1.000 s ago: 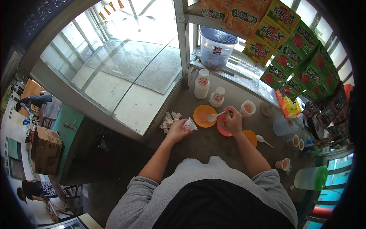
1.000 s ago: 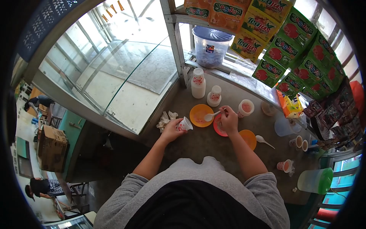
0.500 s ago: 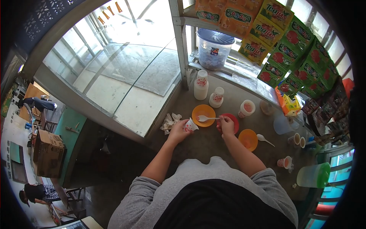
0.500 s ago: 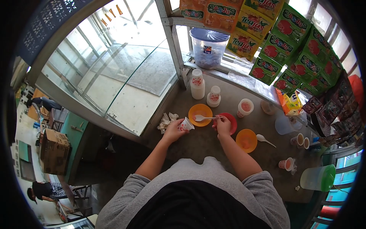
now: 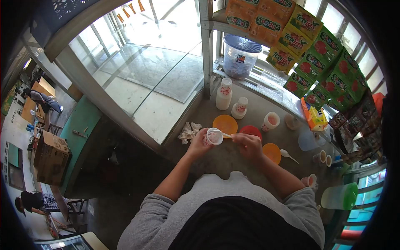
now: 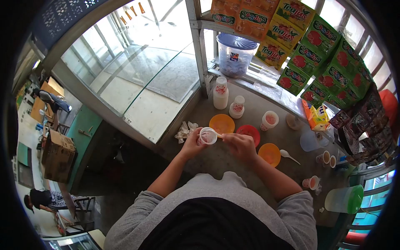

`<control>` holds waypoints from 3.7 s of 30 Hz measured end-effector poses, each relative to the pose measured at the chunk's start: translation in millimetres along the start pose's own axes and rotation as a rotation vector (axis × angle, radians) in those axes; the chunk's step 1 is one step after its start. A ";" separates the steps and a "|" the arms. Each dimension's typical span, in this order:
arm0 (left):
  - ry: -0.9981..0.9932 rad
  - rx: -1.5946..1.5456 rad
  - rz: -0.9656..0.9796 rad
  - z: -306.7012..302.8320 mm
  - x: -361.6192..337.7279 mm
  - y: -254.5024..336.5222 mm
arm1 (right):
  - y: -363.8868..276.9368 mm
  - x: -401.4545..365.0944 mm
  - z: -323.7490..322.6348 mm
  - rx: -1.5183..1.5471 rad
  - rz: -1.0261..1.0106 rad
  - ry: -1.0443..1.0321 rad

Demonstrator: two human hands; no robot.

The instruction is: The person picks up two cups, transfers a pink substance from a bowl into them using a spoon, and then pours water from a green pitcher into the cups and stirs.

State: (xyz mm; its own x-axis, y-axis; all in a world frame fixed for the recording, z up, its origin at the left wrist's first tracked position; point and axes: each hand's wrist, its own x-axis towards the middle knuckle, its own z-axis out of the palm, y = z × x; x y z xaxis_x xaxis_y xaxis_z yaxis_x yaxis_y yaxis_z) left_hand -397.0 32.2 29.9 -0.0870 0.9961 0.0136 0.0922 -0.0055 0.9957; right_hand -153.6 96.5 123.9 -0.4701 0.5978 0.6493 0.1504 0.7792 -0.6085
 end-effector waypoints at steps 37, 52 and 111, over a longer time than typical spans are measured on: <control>-0.574 0.228 0.193 494.8 -153.3 13.2 | -99.3 -507.8 -591.2 -0.040 1.101 1.266; -0.542 0.397 0.385 492.0 -165.2 25.4 | -12.4 -521.1 -663.9 -0.651 0.394 0.551; -0.265 0.707 0.433 544.7 -176.6 15.0 | -97.6 -378.0 -516.6 0.399 0.717 0.713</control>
State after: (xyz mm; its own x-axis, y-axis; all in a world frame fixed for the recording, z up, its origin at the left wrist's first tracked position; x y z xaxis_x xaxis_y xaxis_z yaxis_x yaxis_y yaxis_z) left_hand 160.1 -95.9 -7.3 0.3240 0.9070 0.2690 0.6658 -0.4206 0.6163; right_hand 458.8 -108.2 173.5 0.2470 0.9615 0.1206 -0.1653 0.1644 -0.9725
